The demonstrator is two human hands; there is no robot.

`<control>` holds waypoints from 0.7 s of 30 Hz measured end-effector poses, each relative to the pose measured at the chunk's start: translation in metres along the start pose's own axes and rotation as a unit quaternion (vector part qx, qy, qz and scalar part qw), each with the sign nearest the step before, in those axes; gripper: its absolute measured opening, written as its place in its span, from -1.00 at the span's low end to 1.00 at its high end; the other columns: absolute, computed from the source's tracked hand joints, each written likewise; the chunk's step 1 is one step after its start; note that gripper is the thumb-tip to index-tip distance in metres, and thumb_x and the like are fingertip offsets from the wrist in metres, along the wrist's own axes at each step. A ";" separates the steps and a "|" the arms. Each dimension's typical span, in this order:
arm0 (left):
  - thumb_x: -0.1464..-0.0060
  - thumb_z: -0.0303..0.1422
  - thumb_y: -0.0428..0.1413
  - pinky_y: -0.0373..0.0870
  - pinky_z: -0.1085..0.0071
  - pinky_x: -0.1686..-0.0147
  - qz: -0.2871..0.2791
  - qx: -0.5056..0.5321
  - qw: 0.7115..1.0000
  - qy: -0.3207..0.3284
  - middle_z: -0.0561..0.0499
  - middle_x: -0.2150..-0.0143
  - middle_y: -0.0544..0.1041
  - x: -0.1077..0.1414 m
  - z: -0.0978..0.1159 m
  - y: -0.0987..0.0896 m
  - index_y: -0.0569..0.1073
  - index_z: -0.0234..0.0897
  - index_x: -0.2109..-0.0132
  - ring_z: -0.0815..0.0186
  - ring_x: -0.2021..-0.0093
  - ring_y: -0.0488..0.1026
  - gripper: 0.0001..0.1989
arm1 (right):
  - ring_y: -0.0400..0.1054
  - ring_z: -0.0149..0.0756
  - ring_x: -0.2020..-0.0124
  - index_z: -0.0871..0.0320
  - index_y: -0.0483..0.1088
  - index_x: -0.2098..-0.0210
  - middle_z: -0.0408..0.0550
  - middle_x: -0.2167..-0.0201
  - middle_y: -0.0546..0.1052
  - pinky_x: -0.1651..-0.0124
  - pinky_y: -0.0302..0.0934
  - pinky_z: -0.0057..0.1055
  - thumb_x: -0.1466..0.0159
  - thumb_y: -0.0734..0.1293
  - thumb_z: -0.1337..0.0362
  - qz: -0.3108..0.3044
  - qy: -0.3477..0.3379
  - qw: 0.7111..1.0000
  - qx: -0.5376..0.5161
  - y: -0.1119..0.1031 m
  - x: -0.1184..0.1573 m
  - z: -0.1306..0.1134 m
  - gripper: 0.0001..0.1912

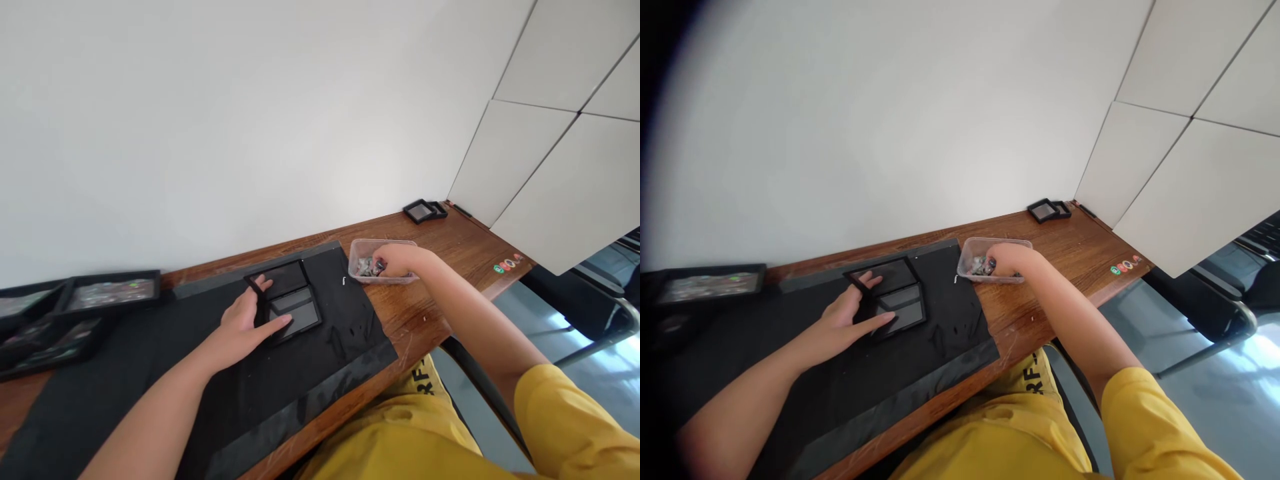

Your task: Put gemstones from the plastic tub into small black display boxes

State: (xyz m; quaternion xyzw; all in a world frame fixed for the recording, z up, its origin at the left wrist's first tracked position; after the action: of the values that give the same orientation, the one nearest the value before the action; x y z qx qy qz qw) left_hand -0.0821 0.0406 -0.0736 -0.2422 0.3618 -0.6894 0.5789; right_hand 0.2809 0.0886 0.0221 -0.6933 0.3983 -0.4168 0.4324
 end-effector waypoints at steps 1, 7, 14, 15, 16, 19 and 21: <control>-0.13 0.19 0.13 0.21 -0.18 -0.38 0.001 -0.002 1.000 -0.001 -0.17 -0.43 0.36 0.000 0.001 0.000 0.05 -0.06 -0.51 -0.20 -0.47 0.20 -0.06 | 0.40 -0.26 0.44 0.05 0.52 0.43 -0.11 0.45 0.57 0.36 0.12 -0.36 0.01 0.54 0.38 0.002 -0.005 1.000 0.001 0.000 0.001 -0.001 -0.82; -0.13 0.17 0.15 0.21 -0.22 -0.37 0.007 -0.005 1.000 0.013 -0.21 -0.41 0.38 0.000 0.000 0.001 0.00 -0.07 -0.54 -0.23 -0.44 0.24 -0.02 | 0.37 -0.29 0.47 0.09 0.46 0.55 -0.13 0.55 0.52 0.35 0.11 -0.37 -0.12 0.53 0.28 0.014 -0.014 0.999 -0.026 -0.013 0.010 -0.002 -0.80; -0.08 0.19 0.16 0.21 -0.22 -0.37 0.013 -0.013 1.000 0.017 -0.20 -0.40 0.38 0.000 -0.001 0.003 0.03 -0.09 -0.52 -0.24 -0.45 0.22 0.00 | 0.45 -0.29 0.41 0.12 0.58 0.48 -0.09 0.47 0.63 0.30 0.20 -0.38 -0.17 0.50 0.36 0.035 -0.005 0.995 -0.090 -0.012 0.013 0.002 -0.90; -0.08 0.20 0.16 0.20 -0.22 -0.37 0.013 -0.014 1.000 0.017 -0.20 -0.40 0.39 0.000 -0.001 0.003 0.03 -0.09 -0.52 -0.24 -0.45 0.22 0.00 | 0.46 -0.29 0.41 0.12 0.58 0.48 -0.09 0.47 0.63 0.29 0.21 -0.38 -0.16 0.50 0.37 0.039 -0.005 0.994 -0.098 -0.012 0.013 0.003 -0.90; -0.08 0.20 0.15 0.20 -0.22 -0.38 0.013 -0.015 1.000 0.017 -0.20 -0.40 0.39 0.000 0.000 0.003 0.04 -0.09 -0.51 -0.24 -0.45 0.21 0.00 | 0.46 -0.30 0.41 0.13 0.58 0.47 -0.09 0.45 0.63 0.28 0.22 -0.38 -0.17 0.50 0.38 0.048 -0.007 0.993 -0.108 -0.012 0.013 0.004 -0.91; -0.10 0.20 0.13 0.18 -0.22 -0.39 0.016 -0.014 1.000 0.015 -0.20 -0.39 0.40 0.001 0.002 0.003 0.05 -0.10 -0.50 -0.24 -0.46 0.21 -0.03 | 0.47 -0.33 0.36 0.17 0.58 0.39 -0.07 0.39 0.64 0.23 0.26 -0.40 -0.23 0.45 0.38 0.083 -0.018 0.986 -0.142 -0.016 0.012 0.007 -0.95; -0.08 0.21 0.13 0.17 -0.23 -0.39 0.013 -0.015 1.000 0.014 -0.21 -0.40 0.38 0.001 0.005 0.003 0.04 -0.10 -0.50 -0.25 -0.46 0.20 -0.02 | 0.46 -0.36 0.34 0.19 0.56 0.33 -0.06 0.36 0.63 0.22 0.28 -0.41 -0.28 0.42 0.33 0.103 -0.025 0.981 -0.163 -0.017 0.012 0.007 -0.93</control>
State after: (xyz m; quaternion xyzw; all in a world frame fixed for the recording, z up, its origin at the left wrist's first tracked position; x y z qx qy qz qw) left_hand -0.0771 0.0380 -0.0731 -0.2365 0.3838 -0.6797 0.5786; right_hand 0.2950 0.0847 0.0388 -0.7197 0.5195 -0.2824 0.3640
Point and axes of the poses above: each hand's wrist, its own x-axis away from the middle knuckle, its own y-axis out of the palm, z = x × y, the point moved 1 cm from there along -x, towards the middle knuckle
